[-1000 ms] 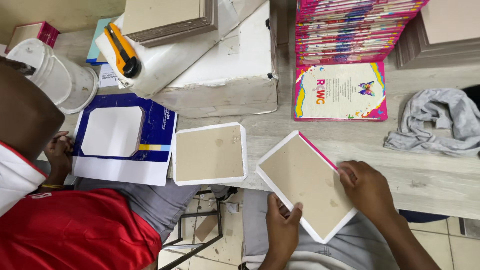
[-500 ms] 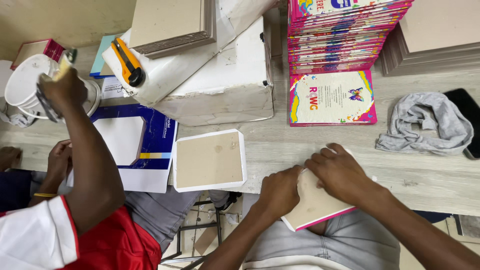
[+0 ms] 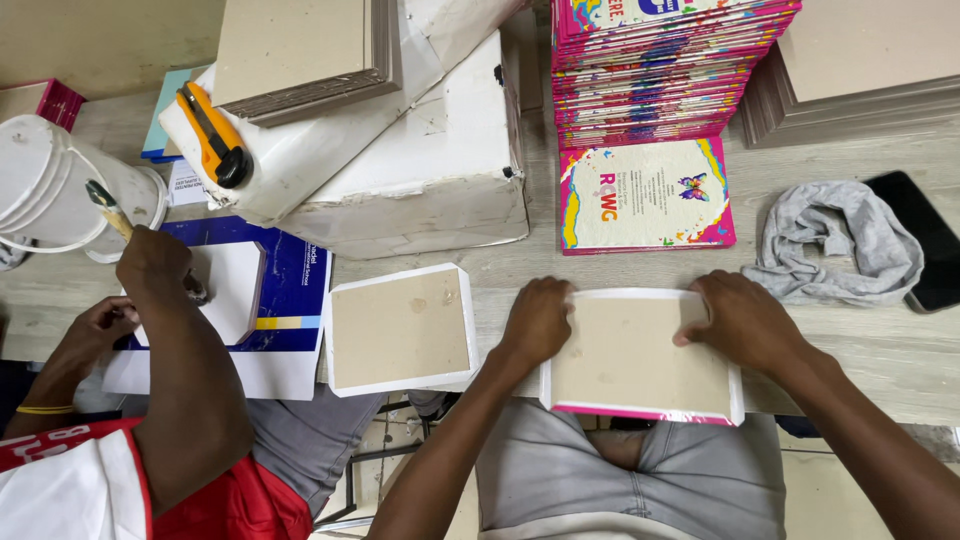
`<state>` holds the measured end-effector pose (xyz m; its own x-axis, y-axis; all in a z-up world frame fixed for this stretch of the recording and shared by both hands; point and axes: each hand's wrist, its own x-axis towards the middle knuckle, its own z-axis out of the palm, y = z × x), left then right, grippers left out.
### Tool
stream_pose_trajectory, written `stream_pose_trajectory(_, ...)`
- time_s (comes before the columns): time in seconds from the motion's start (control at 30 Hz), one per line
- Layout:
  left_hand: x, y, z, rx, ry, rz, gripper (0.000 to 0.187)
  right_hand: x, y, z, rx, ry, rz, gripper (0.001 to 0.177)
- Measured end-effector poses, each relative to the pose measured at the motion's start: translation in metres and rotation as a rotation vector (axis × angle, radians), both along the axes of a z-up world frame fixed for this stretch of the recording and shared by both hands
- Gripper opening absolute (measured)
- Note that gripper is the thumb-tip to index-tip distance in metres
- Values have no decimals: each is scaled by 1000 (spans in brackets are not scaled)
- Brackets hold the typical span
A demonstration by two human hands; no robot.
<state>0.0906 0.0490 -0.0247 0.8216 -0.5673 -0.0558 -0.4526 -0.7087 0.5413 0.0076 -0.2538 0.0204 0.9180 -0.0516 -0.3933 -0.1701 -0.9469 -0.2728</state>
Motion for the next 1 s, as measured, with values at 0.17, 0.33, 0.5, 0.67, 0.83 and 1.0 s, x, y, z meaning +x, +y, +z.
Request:
stream_pose_trajectory(0.17,28,-18,-5,-26,-162,6,33,2,-14,-41,-25,-291,8,73)
stream_pose_trajectory(0.33,-9,-17,4,-69,-518,-95,36,-34,0,-46,-80,-507,90,61)
stream_pose_trajectory(0.5,-61,-56,24,48,-448,3,80,-62,33,-32,-256,-589,74,55)
stream_pose_trajectory(0.67,-84,-57,37,-22,-423,-108,63,-95,49,-34,-298,-595,1,54)
stream_pose_trajectory(0.83,-84,-54,42,-94,-420,-195,52,-81,14,-18,71,-503,-131,35)
stream_pose_trajectory(1.0,-88,-57,38,-105,-446,-152,48,-33,-7,-51,100,-630,-283,16)
